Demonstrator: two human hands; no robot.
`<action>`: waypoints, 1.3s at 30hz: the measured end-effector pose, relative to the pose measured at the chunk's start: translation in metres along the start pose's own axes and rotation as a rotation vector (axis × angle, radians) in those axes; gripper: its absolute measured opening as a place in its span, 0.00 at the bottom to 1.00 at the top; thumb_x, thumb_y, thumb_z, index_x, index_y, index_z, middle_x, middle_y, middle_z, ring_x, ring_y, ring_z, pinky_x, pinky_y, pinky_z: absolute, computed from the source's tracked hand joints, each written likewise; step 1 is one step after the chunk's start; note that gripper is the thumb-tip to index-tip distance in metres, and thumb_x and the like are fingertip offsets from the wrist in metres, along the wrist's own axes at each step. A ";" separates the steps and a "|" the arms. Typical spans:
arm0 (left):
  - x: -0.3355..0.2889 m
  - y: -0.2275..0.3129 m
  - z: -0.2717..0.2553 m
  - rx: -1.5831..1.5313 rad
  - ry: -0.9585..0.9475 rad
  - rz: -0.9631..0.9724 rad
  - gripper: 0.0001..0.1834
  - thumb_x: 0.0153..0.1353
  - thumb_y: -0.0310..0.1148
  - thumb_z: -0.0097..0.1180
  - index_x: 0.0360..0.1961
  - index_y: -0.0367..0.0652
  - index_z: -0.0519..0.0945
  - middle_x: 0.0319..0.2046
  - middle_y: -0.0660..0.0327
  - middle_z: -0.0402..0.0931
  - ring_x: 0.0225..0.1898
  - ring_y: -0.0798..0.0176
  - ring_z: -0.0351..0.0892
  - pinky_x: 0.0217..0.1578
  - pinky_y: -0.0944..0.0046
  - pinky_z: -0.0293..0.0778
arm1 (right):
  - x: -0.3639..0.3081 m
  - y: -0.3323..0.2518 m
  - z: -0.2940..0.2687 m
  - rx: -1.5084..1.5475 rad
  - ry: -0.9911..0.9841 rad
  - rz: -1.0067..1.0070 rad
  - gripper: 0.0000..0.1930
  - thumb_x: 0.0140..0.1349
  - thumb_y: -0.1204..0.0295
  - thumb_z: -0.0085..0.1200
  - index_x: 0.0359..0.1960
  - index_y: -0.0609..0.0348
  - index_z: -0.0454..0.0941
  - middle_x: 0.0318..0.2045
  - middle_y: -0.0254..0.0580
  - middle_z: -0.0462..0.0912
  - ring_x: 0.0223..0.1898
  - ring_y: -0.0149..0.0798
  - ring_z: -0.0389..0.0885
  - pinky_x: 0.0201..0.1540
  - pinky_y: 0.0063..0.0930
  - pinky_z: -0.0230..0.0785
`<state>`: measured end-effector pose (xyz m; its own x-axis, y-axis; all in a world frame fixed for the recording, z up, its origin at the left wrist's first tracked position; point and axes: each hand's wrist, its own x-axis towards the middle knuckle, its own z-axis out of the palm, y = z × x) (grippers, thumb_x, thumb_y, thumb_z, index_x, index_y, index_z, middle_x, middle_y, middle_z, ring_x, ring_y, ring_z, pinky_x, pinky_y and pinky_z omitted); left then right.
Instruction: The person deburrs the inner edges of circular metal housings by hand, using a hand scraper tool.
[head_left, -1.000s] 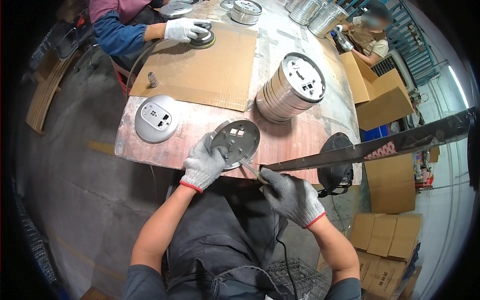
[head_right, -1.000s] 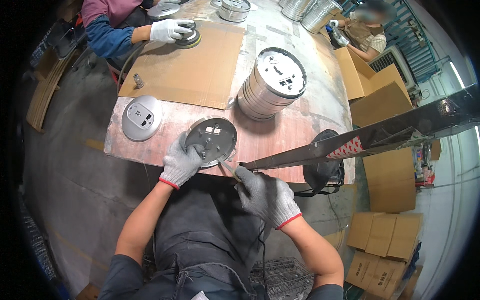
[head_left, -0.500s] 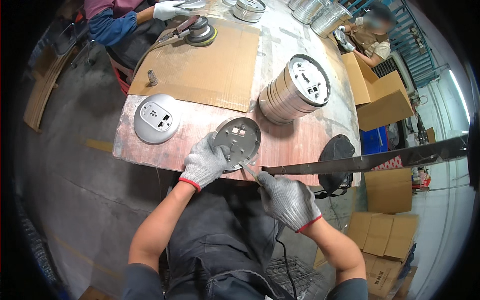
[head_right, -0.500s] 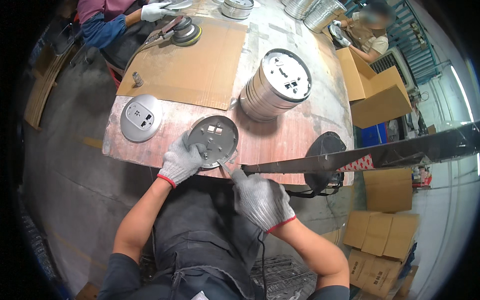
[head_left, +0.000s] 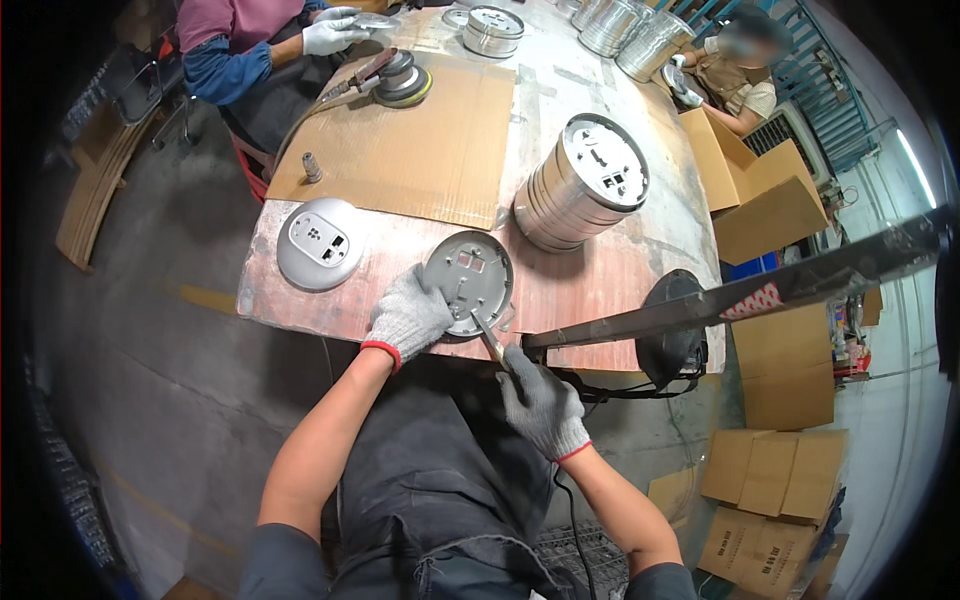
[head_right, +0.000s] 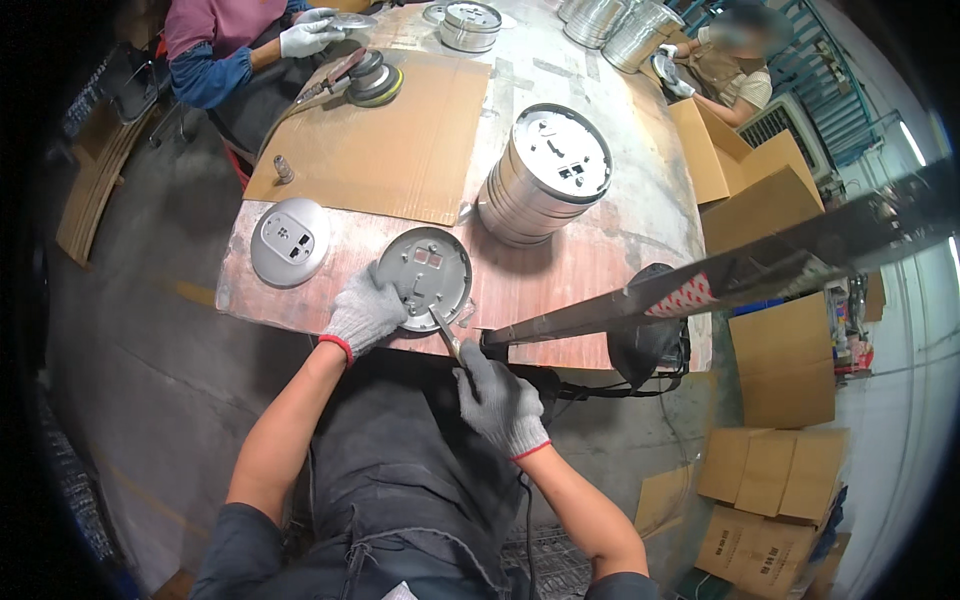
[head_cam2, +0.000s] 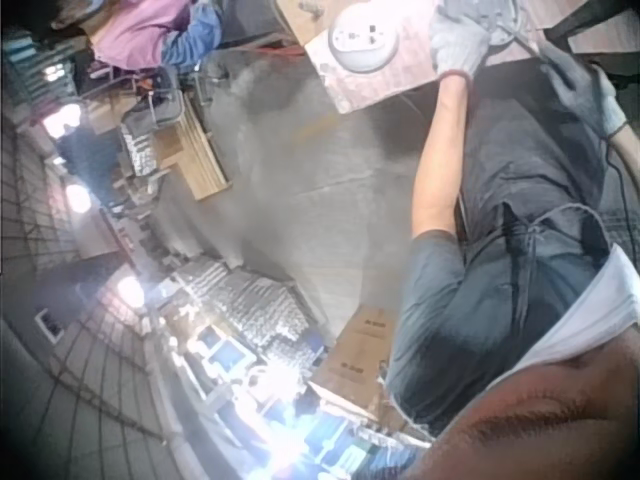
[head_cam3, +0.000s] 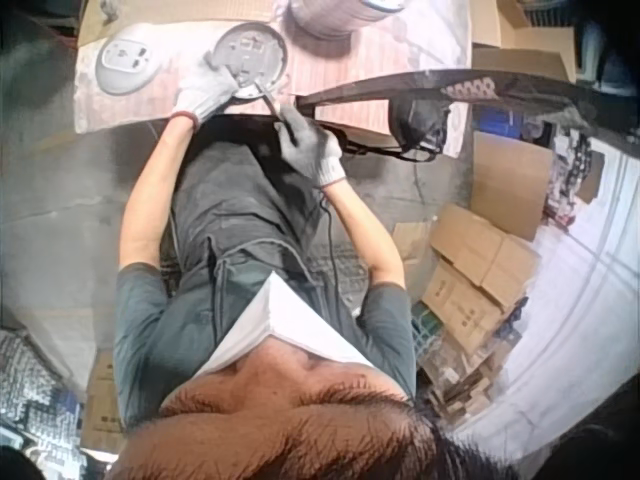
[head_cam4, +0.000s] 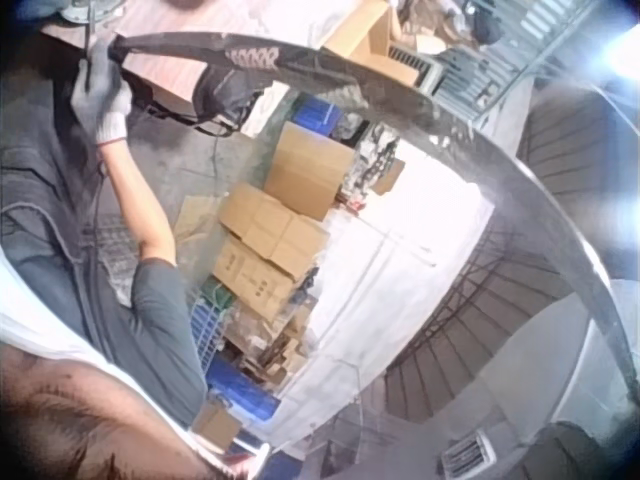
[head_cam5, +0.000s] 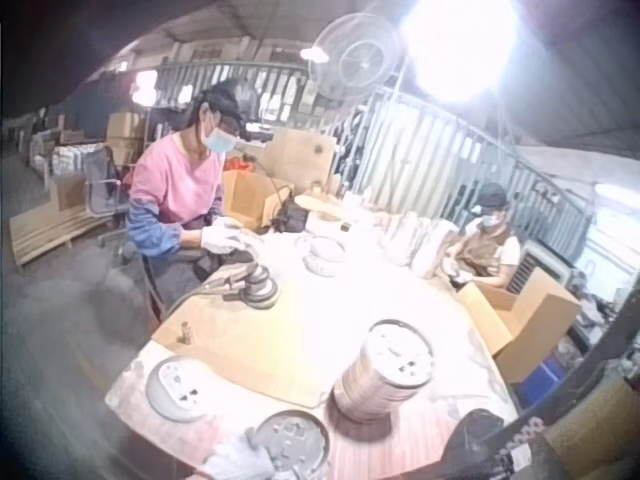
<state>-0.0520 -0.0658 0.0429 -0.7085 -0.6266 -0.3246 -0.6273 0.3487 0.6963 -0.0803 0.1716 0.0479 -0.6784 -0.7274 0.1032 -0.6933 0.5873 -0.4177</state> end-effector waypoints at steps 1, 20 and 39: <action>0.001 0.001 -0.001 0.002 0.005 0.008 0.18 0.63 0.40 0.52 0.48 0.39 0.80 0.44 0.39 0.83 0.51 0.33 0.82 0.53 0.43 0.77 | 0.003 0.001 0.007 0.116 0.038 0.047 0.19 0.62 0.68 0.65 0.55 0.56 0.82 0.38 0.52 0.88 0.38 0.49 0.89 0.40 0.35 0.82; 0.050 0.193 -0.090 -0.189 0.219 0.403 0.26 0.61 0.35 0.58 0.61 0.40 0.77 0.44 0.54 0.86 0.38 0.63 0.87 0.38 0.64 0.83 | -0.084 0.038 -0.015 0.493 0.147 0.355 0.24 0.64 0.63 0.61 0.61 0.55 0.81 0.53 0.50 0.86 0.53 0.45 0.87 0.55 0.34 0.79; 0.072 0.175 -0.069 -0.133 0.452 0.778 0.14 0.66 0.35 0.50 0.45 0.45 0.86 0.40 0.54 0.88 0.43 0.49 0.88 0.50 0.55 0.81 | -0.090 0.040 -0.003 0.539 0.111 0.318 0.24 0.64 0.61 0.61 0.61 0.53 0.81 0.54 0.50 0.85 0.54 0.50 0.86 0.61 0.37 0.76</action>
<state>-0.1909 -0.0981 0.1855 -0.7045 -0.4713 0.5306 0.0372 0.7221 0.6908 -0.0477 0.2612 0.0247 -0.8722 -0.4887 -0.0200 -0.2535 0.4866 -0.8360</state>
